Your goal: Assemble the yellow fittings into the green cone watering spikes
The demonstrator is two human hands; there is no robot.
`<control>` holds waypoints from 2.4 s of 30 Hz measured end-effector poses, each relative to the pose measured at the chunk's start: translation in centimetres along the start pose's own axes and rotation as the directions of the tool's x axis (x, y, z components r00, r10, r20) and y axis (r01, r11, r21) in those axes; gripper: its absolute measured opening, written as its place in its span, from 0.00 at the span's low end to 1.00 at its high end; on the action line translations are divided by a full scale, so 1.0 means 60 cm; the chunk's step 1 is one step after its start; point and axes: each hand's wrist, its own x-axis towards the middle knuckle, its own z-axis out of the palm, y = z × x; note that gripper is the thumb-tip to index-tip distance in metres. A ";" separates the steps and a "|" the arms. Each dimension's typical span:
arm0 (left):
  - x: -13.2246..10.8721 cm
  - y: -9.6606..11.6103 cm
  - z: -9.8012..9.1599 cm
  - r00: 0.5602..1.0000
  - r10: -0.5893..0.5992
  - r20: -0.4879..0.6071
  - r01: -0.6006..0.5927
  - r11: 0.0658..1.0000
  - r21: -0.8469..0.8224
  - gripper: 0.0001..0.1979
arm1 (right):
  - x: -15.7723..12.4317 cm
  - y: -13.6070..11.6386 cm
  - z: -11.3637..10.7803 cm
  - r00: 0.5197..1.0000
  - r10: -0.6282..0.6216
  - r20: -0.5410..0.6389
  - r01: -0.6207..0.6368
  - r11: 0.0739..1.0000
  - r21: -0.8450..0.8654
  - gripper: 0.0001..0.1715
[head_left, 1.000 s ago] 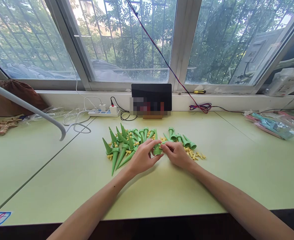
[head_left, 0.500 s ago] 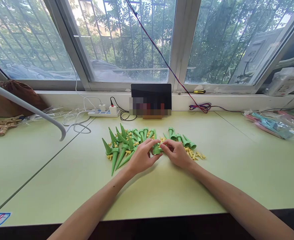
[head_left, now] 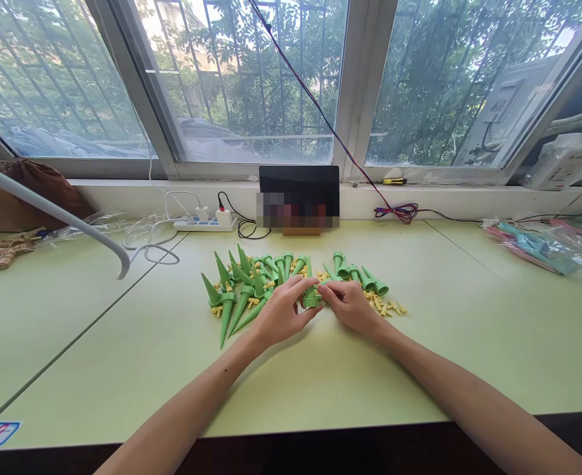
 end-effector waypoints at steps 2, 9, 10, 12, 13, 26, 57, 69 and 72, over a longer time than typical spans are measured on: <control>0.000 0.000 0.000 1.000 -0.004 0.011 0.004 1.000 -0.003 0.17 | 0.000 0.001 0.000 1.000 0.004 -0.004 -0.004 1.000 0.001 0.30; 0.001 -0.003 0.001 1.000 -0.014 -0.026 0.015 1.000 0.022 0.18 | -0.001 -0.005 0.000 1.000 0.010 -0.012 -0.009 1.000 0.026 0.20; 0.001 -0.003 0.001 1.000 -0.013 -0.028 0.013 1.000 0.020 0.17 | -0.002 -0.006 -0.001 1.000 0.002 -0.006 -0.002 1.000 0.027 0.20; 0.001 -0.003 0.001 1.000 -0.009 -0.027 0.009 1.000 0.020 0.17 | -0.002 -0.007 -0.002 1.000 -0.017 0.009 0.017 1.000 0.022 0.19; 0.001 -0.002 0.001 1.000 -0.008 -0.025 0.009 1.000 0.021 0.17 | -0.003 -0.007 -0.002 1.000 -0.024 0.015 0.024 1.000 0.020 0.19; 0.000 0.002 -0.002 0.999 -0.019 0.031 0.019 1.000 0.014 0.17 | 0.000 -0.003 0.000 1.000 -0.002 0.015 0.002 1.000 0.006 0.29; 0.000 0.003 -0.002 0.998 -0.027 0.053 0.025 0.999 0.044 0.16 | -0.002 -0.006 0.000 0.999 -0.012 0.038 0.011 0.999 0.032 0.22; 0.000 0.003 -0.003 0.998 -0.028 0.054 0.026 0.999 0.036 0.17 | -0.002 -0.015 -0.003 1.000 -0.001 0.019 0.000 0.998 0.062 0.16; 0.001 0.004 -0.003 0.998 -0.028 0.057 0.026 0.999 0.037 0.16 | -0.003 -0.018 -0.005 0.999 -0.005 0.038 0.003 0.997 0.073 0.15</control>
